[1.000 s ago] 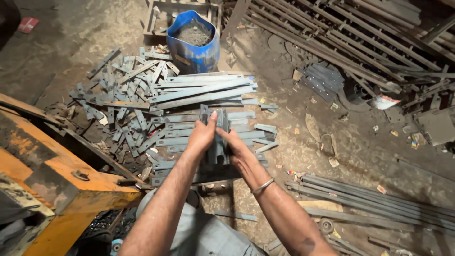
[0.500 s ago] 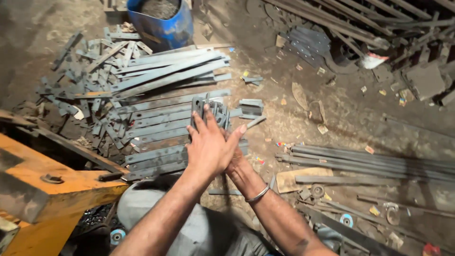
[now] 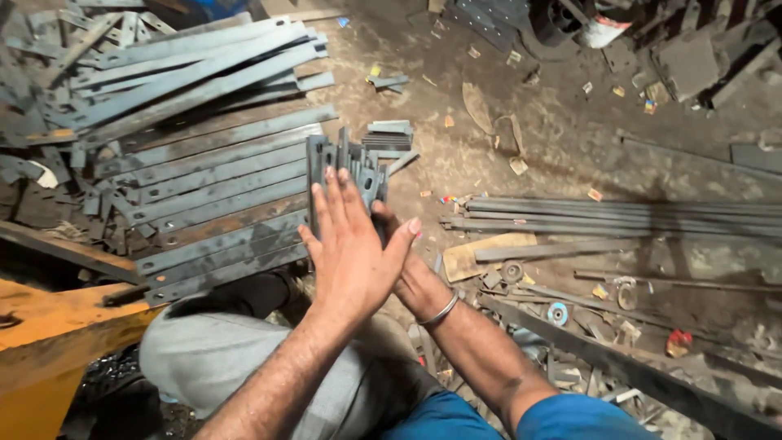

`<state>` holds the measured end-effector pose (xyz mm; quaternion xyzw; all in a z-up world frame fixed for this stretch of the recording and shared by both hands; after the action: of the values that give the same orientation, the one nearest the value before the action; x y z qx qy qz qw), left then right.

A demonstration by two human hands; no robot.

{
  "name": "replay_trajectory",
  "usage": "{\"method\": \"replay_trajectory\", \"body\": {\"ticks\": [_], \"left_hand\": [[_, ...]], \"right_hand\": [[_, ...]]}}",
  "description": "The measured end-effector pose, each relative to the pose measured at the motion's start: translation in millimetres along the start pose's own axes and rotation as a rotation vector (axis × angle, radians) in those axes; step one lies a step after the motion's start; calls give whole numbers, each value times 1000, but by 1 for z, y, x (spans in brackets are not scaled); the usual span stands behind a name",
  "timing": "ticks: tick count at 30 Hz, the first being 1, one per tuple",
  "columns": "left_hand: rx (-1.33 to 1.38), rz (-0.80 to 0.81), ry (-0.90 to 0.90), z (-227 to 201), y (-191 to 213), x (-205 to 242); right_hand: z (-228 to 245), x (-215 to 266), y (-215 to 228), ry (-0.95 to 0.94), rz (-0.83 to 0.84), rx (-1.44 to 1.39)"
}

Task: Bending and organizing metal plates using an industrial press machine.

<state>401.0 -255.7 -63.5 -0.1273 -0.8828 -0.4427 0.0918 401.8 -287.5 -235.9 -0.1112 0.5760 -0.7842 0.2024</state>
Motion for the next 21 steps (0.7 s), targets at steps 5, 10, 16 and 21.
{"method": "replay_trajectory", "body": {"ticks": [5,10,16,21], "left_hand": [[138,56,-60,-12,-38,6],[250,-39,-185,-1,-17,-3],[109,-139,-91,88,16,-58],[-189,-191,-158,114,-10,-89]], "right_hand": [[39,38,19,-9,-196,20],[71,76,56,-37,-167,9],[84,125,121,-103,-248,62],[57,155,192,-210,-183,-75]]}}
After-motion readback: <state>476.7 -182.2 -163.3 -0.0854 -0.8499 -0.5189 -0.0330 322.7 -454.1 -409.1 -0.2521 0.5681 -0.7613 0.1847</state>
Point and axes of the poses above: each hand's wrist, its own x-axis away from the middle knuckle, its own y-axis out of the back of the hand, z = x × y, the point moved 10 cm from there along -x, towards the middle knuckle, and after that the axes turned 4 degrees about z, right-handed, at the moved point
